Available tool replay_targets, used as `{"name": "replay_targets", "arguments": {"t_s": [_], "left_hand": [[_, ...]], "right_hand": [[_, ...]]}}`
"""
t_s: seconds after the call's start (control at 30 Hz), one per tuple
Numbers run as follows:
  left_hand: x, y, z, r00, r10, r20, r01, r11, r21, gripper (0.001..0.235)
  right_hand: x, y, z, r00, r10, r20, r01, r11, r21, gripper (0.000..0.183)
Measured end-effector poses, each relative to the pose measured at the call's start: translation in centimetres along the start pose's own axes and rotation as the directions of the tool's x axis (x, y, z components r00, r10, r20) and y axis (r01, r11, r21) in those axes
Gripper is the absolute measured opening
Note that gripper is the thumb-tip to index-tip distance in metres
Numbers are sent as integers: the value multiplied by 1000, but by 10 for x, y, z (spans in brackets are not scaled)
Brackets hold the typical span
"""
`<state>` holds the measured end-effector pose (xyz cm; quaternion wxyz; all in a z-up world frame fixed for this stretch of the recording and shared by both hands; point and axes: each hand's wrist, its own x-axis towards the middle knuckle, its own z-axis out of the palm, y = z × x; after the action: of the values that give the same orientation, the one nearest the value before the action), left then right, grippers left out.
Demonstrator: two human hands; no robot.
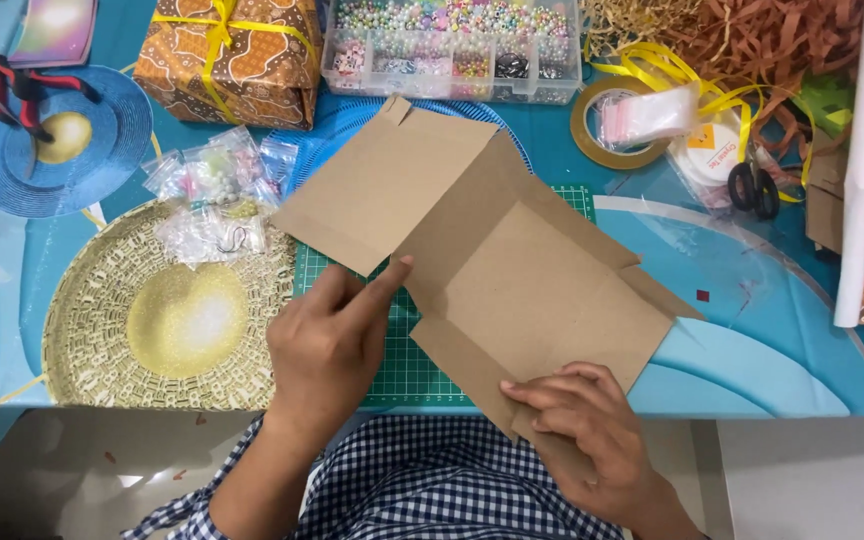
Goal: The person assembles a flat cardboard box by folding its sides and tucking the flaps into slots to form a rectangular container. The hands fold the side panels, secure the bottom flaps, and then fold and tuck the top flaps to close the box.
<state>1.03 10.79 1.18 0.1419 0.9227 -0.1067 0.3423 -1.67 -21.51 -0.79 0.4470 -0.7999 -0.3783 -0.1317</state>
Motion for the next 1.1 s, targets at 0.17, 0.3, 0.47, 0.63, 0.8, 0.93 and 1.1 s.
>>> {"name": "replay_targets", "arguments": {"t_s": [0.17,0.3,0.47,0.63,0.8,0.93,1.1], "left_hand": [[2,0,-1,985,-133,106,150,974,-171,29],[4,1,-3,988,-124,91,142,964,-227,28],[9,4,-13,993,-112,40,119,929,-350,44],[17,9,-17,999,-31,-7,26,930,-367,40],[16,15,-9,999,-33,-24,18,877,-479,28],[21,20,-7,998,36,-54,-56,891,-451,30],[16,18,-3,971,225,-78,-238,944,-229,14]], "right_hand": [[1,0,5,1000,10,2,-10,1000,-19,22],[9,-8,6,1000,-7,-13,5,990,-141,52],[11,-13,8,990,-7,-140,-19,982,-186,32],[13,-17,12,922,146,-359,-206,969,-135,20],[6,-14,15,857,365,-363,-396,918,-14,33],[7,-15,10,827,434,-358,-470,883,-15,38],[13,-16,2,756,582,-301,-585,806,91,37]]}}
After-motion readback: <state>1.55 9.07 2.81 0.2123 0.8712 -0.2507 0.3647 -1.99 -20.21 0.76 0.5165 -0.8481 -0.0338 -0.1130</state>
